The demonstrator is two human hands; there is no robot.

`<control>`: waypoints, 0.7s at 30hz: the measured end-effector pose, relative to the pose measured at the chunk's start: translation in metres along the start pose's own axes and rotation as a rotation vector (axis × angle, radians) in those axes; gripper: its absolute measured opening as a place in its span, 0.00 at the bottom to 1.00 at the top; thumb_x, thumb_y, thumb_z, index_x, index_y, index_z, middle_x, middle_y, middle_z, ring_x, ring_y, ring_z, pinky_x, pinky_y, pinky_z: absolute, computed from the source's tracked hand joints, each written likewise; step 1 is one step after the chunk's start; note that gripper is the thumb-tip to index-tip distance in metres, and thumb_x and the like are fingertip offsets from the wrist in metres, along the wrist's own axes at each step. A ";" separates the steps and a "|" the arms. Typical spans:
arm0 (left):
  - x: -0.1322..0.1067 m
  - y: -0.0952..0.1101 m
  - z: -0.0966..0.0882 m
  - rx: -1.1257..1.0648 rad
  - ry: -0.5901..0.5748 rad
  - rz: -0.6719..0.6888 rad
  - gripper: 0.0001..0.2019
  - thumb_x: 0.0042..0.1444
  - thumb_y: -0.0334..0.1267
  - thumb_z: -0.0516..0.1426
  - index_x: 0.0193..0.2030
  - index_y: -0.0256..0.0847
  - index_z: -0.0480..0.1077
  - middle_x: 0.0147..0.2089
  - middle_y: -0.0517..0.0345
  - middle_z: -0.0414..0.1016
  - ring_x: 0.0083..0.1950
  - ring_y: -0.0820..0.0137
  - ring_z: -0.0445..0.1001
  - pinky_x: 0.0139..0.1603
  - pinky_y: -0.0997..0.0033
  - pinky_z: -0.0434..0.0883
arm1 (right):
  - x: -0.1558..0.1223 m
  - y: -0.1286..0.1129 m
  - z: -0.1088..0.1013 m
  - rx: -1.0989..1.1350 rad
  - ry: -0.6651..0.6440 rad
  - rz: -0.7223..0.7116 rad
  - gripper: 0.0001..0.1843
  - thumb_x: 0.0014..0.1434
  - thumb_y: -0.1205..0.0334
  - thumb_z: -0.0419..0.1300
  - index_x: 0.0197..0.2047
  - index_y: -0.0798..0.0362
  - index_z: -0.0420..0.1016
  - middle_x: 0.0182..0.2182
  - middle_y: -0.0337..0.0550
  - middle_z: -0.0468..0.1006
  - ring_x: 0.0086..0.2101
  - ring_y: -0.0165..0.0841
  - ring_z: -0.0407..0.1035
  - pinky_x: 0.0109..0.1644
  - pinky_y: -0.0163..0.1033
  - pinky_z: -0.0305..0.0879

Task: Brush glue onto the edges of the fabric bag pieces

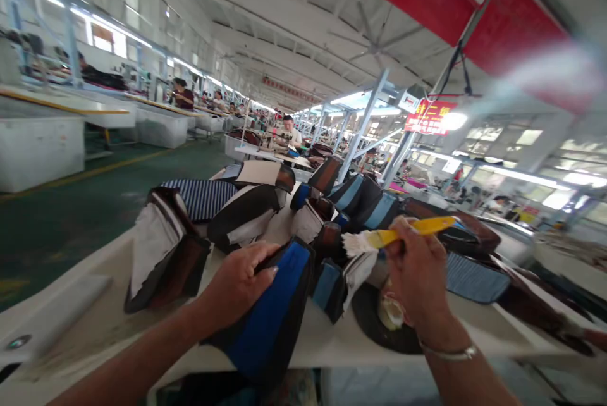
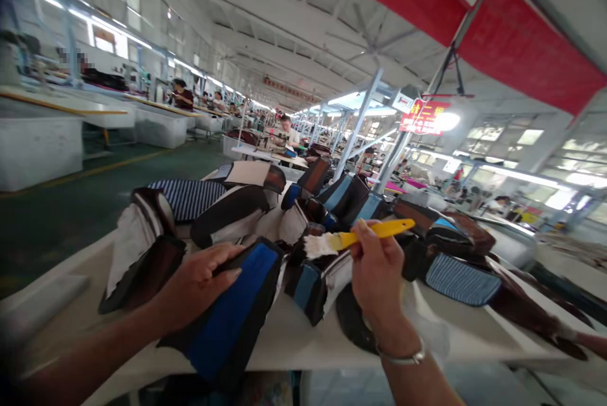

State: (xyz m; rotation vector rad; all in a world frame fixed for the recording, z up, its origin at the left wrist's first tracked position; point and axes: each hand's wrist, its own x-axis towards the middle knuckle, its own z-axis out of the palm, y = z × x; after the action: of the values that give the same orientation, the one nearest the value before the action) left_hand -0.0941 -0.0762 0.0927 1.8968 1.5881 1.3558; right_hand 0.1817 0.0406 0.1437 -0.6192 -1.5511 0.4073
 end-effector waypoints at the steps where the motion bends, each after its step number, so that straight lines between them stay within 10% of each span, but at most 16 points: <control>1: -0.001 -0.002 0.003 -0.025 -0.009 -0.016 0.18 0.58 0.38 0.54 0.54 0.39 0.74 0.49 0.55 0.79 0.51 0.62 0.75 0.57 0.66 0.68 | 0.001 -0.008 0.017 0.058 0.006 0.023 0.13 0.64 0.49 0.57 0.37 0.51 0.70 0.26 0.37 0.69 0.21 0.28 0.59 0.24 0.34 0.58; 9: -0.005 -0.021 0.014 -0.345 -0.107 -0.205 0.23 0.61 0.43 0.55 0.63 0.46 0.68 0.57 0.59 0.77 0.54 0.62 0.77 0.55 0.67 0.72 | -0.024 -0.026 0.090 0.172 -0.142 -0.031 0.10 0.66 0.57 0.59 0.34 0.53 0.72 0.23 0.33 0.66 0.23 0.26 0.60 0.28 0.32 0.59; 21: -0.007 -0.021 0.012 -0.453 -0.084 -0.260 0.23 0.58 0.43 0.58 0.61 0.45 0.70 0.58 0.55 0.76 0.56 0.58 0.75 0.59 0.60 0.72 | -0.023 -0.025 0.073 -0.131 -0.315 -0.320 0.04 0.65 0.64 0.58 0.38 0.51 0.72 0.31 0.38 0.73 0.30 0.29 0.68 0.35 0.36 0.65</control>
State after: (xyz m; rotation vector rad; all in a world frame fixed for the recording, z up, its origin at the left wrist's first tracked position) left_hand -0.0963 -0.0714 0.0683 1.4086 1.2950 1.3604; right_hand 0.1058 0.0152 0.1342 -0.4080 -1.9536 0.1648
